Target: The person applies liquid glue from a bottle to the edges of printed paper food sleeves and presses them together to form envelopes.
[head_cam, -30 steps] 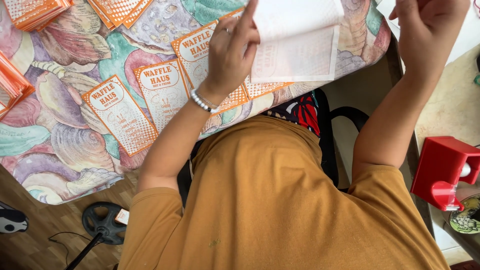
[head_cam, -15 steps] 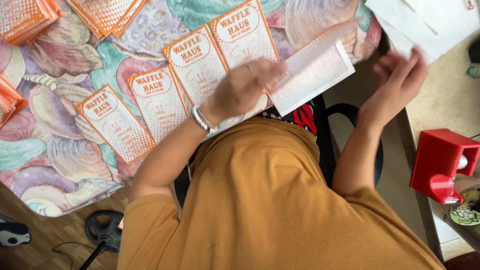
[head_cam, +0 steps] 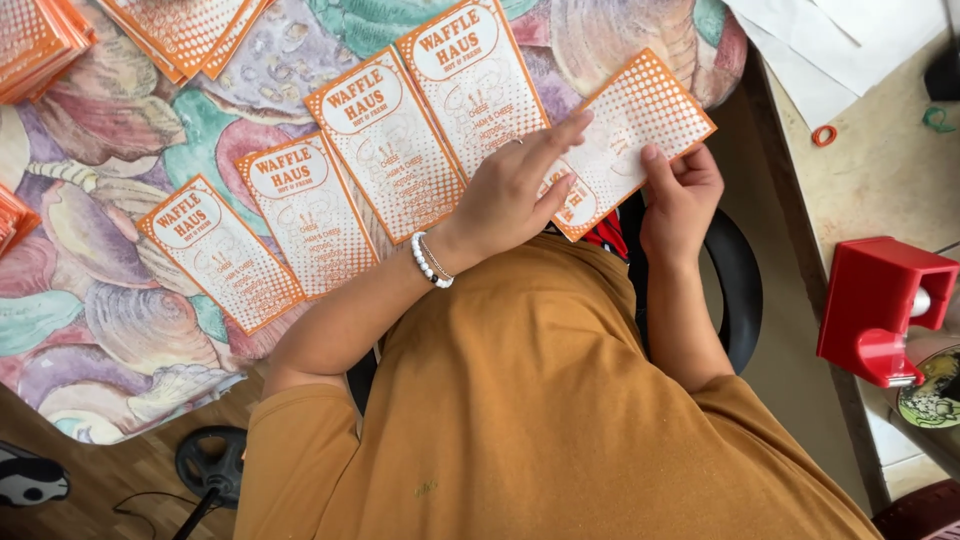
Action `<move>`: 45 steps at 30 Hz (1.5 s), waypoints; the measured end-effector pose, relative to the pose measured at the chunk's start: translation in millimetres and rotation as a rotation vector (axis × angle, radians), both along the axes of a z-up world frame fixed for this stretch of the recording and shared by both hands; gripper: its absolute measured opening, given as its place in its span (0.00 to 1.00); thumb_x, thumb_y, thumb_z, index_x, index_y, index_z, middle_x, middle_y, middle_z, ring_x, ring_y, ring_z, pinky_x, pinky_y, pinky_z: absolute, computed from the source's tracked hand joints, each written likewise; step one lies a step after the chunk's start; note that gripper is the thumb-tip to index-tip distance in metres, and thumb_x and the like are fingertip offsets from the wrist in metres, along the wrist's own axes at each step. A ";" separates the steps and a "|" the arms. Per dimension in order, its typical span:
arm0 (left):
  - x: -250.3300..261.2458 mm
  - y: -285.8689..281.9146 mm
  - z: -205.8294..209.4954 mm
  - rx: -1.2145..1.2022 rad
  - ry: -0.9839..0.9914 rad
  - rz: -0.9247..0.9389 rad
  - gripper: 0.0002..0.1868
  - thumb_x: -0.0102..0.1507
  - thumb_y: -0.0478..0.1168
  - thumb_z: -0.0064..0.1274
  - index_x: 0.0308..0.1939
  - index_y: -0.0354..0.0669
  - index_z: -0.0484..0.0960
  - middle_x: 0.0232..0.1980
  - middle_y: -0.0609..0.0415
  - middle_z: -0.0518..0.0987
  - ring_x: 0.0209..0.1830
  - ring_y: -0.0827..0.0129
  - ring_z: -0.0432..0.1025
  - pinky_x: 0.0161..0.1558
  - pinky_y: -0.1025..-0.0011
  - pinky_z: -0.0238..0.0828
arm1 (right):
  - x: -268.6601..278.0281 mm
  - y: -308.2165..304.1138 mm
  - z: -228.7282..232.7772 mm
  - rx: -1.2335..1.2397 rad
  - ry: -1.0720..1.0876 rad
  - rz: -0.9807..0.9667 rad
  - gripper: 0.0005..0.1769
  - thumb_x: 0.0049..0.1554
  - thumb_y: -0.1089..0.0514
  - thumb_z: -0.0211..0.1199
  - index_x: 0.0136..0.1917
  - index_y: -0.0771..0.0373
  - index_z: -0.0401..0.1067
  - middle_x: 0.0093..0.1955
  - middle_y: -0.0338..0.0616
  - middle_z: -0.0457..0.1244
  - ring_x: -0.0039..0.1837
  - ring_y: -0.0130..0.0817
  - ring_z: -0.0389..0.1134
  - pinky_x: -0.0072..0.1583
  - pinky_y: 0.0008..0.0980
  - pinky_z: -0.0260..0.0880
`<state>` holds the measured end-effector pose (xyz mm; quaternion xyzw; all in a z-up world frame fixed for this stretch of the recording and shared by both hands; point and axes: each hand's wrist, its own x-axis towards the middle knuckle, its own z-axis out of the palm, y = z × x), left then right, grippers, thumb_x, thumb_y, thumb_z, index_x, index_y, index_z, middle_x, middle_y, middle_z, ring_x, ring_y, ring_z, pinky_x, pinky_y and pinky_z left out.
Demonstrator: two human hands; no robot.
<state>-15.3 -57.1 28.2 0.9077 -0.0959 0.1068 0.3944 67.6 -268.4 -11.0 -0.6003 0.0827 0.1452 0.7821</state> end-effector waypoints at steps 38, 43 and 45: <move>-66.0 29.9 99.8 -0.484 -0.368 0.372 0.07 0.69 0.35 0.60 0.51 0.45 0.79 0.49 0.55 0.85 0.46 0.67 0.84 0.51 0.72 0.81 | -22.7 43.9 122.0 -0.238 -0.877 0.298 0.33 0.58 0.70 0.74 0.71 0.70 0.61 0.45 0.68 0.69 0.47 0.45 0.72 0.58 0.22 0.61; -67.1 46.3 109.5 -0.294 -0.504 0.239 0.02 0.68 0.28 0.57 0.43 0.36 0.80 0.43 0.49 0.85 0.44 0.61 0.84 0.45 0.68 0.83 | -22.8 45.6 121.5 -0.219 -0.883 0.328 0.35 0.58 0.71 0.74 0.72 0.71 0.60 0.45 0.71 0.68 0.48 0.48 0.73 0.55 0.24 0.63; -68.1 49.0 109.9 -0.270 -0.500 0.259 0.03 0.67 0.29 0.59 0.41 0.36 0.80 0.41 0.51 0.85 0.41 0.63 0.84 0.43 0.69 0.82 | -23.5 46.9 122.7 -0.230 -0.871 0.326 0.35 0.57 0.70 0.74 0.72 0.71 0.60 0.45 0.71 0.68 0.48 0.49 0.73 0.55 0.24 0.63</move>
